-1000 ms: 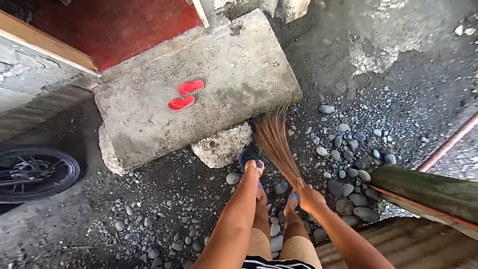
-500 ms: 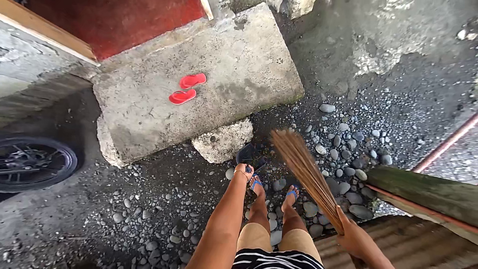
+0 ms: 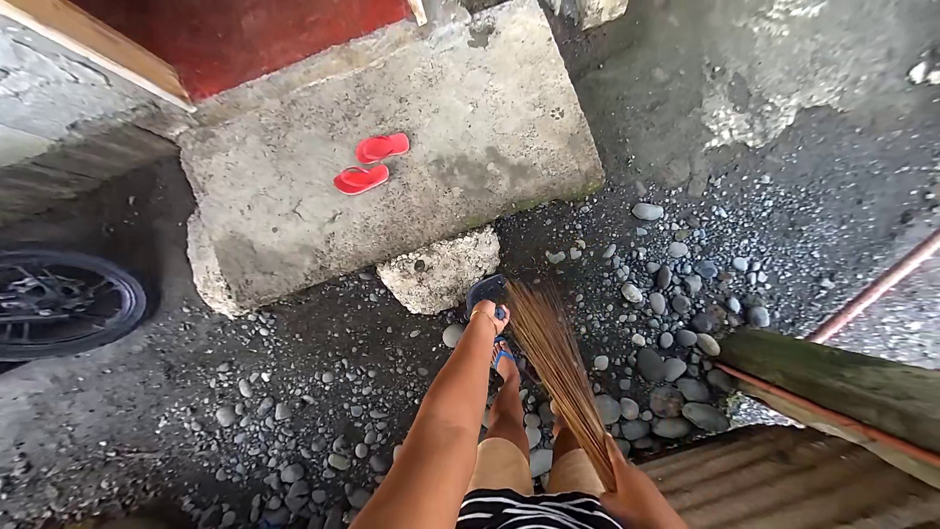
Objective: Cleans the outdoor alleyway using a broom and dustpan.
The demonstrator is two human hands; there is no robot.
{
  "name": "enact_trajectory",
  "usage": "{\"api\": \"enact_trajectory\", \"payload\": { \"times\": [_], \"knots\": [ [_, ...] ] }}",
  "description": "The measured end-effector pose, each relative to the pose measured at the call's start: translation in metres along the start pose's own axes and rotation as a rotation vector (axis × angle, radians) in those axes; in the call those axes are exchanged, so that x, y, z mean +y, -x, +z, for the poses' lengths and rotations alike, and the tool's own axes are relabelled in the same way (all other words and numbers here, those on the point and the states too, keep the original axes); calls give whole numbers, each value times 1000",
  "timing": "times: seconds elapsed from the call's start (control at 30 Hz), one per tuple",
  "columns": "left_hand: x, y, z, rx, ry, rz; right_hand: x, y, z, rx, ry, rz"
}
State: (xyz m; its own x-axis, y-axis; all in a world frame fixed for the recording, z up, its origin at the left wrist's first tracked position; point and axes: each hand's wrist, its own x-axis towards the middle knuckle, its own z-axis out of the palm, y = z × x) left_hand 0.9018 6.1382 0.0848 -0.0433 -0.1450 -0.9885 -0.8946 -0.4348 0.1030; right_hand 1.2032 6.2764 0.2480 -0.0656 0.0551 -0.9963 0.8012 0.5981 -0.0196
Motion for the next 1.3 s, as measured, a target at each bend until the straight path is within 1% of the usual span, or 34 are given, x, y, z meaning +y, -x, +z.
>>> {"api": "enact_trajectory", "payload": {
  "times": [0.1, 0.2, 0.3, 0.37, 0.43, 0.5, 0.57, 0.63, 0.7, 0.77, 0.87, 0.93, 1.03, 1.13, 1.23, 1.3],
  "knots": [
    [0, -5, -9, -11, 18, -8, 23, 34, -16, 22, 5, 77],
    [1, -7, -36, -42, -14, -17, 45, 53, -25, 84, -97, 54],
    [4, -8, -78, -108, -13, -32, 65, 64, -28, 121, -432, 2],
    [7, -2, -110, -176, 81, -73, 74, 72, -29, 135, -696, -24],
    [7, 11, -141, -243, 184, -109, 84, 77, -37, 123, -903, -25],
    [3, 25, -168, -298, 275, -143, 94, 78, -51, 90, -1006, -40],
    [-6, 40, -185, -325, 346, -152, 101, 74, -71, 83, -992, -51],
    [-18, 55, -191, -343, 395, -135, 99, 67, -94, 117, -869, -48],
    [-33, 67, -189, -337, 443, -120, 95, 59, -120, 168, -655, -44],
    [-53, 74, -181, -324, 478, -93, 91, 51, -152, 181, -454, -63],
    [-91, 80, -161, -301, 565, -86, 90, 26, -205, 184, -165, -118],
    [-128, 83, -143, -284, 649, -95, 86, 9, -244, 190, 70, -100],
    [-194, 89, -104, -254, 822, -120, 74, -7, -305, 197, 450, -70],
    [-264, 85, -71, -222, 917, -129, 65, -10, -349, 187, 747, -100],
    [-319, 76, -40, -191, 1036, -170, 46, -8, -373, 194, 1043, -96],
    [-341, 75, -19, -150, 1150, -206, 29, -13, -373, 215, 1205, -135]
  ]
}}
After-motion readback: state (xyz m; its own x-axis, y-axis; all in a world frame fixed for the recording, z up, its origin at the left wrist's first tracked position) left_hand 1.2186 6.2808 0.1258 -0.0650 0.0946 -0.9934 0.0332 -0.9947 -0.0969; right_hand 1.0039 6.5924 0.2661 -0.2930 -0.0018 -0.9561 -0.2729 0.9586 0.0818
